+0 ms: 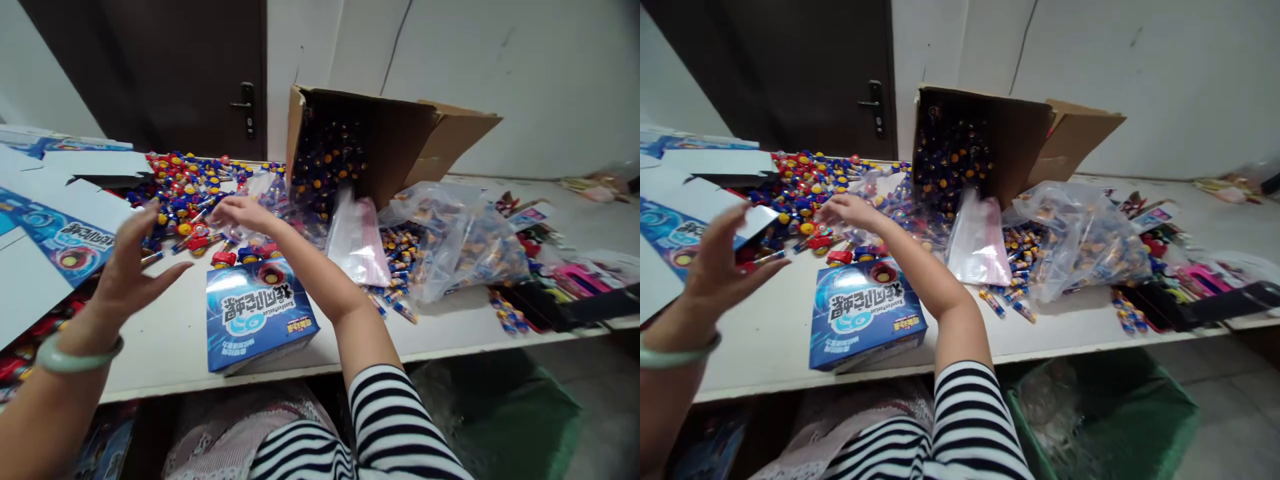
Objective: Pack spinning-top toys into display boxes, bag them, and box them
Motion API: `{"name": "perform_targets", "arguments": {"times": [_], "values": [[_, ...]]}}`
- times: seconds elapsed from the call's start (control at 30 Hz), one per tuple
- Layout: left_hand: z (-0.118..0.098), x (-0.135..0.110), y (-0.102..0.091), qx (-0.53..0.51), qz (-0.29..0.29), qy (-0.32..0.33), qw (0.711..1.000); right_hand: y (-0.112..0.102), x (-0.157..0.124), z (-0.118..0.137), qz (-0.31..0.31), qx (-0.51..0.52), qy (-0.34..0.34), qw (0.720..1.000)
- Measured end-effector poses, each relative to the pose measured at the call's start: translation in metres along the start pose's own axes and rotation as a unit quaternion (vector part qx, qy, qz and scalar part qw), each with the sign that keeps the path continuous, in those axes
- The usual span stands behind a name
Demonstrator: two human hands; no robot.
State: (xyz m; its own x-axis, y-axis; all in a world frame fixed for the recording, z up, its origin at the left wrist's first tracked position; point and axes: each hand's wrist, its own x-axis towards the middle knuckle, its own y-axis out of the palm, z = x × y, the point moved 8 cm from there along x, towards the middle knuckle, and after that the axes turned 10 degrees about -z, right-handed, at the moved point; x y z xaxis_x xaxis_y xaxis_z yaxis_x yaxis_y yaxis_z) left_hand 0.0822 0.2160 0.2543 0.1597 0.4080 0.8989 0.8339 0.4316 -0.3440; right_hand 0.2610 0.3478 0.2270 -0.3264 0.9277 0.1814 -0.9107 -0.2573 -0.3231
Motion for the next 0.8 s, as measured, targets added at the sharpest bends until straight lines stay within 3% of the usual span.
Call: {"name": "perform_targets", "arguments": {"times": [0.07,0.13,0.2,0.27,0.37,0.4,0.47,0.53,0.6,0.7,0.8], "values": [[-0.016,0.039,0.003,-0.037,0.038,0.116,0.992,0.044,-0.027,0.030,0.158,0.028,-0.017,0.987],[-0.016,0.062,0.016,-0.109,0.151,0.087,0.979,0.056,-0.054,0.066,0.242,0.080,-0.060,0.965],[-0.006,0.066,0.032,-0.176,0.251,-0.031,0.951,0.034,-0.067,0.096,0.213,0.119,-0.112,0.963],[0.003,0.057,0.041,-0.193,0.285,-0.139,0.928,-0.007,-0.072,0.112,0.130,0.098,-0.141,0.977],[0.012,0.052,0.042,-0.125,0.232,-0.179,0.948,-0.064,-0.077,0.118,0.018,-0.080,-0.139,0.987],[0.012,0.057,0.042,-0.085,0.203,-0.166,0.961,-0.079,-0.079,0.122,-0.028,-0.163,-0.144,0.976],[0.002,0.074,0.043,0.010,0.153,-0.121,0.981,-0.097,-0.085,0.139,-0.130,-0.317,-0.175,0.923],[-0.018,0.096,0.054,0.100,0.148,-0.063,0.982,-0.090,-0.091,0.158,-0.200,-0.429,-0.210,0.855],[-0.042,0.120,0.067,0.169,0.168,-0.005,0.971,-0.069,-0.089,0.162,-0.216,-0.516,-0.202,0.804],[-0.059,0.150,0.060,0.243,0.122,0.004,0.962,-0.055,-0.076,0.136,-0.202,-0.614,-0.107,0.756],[-0.047,0.152,0.038,0.253,0.068,-0.031,0.965,-0.073,-0.067,0.091,-0.162,-0.679,-0.014,0.716]]}}
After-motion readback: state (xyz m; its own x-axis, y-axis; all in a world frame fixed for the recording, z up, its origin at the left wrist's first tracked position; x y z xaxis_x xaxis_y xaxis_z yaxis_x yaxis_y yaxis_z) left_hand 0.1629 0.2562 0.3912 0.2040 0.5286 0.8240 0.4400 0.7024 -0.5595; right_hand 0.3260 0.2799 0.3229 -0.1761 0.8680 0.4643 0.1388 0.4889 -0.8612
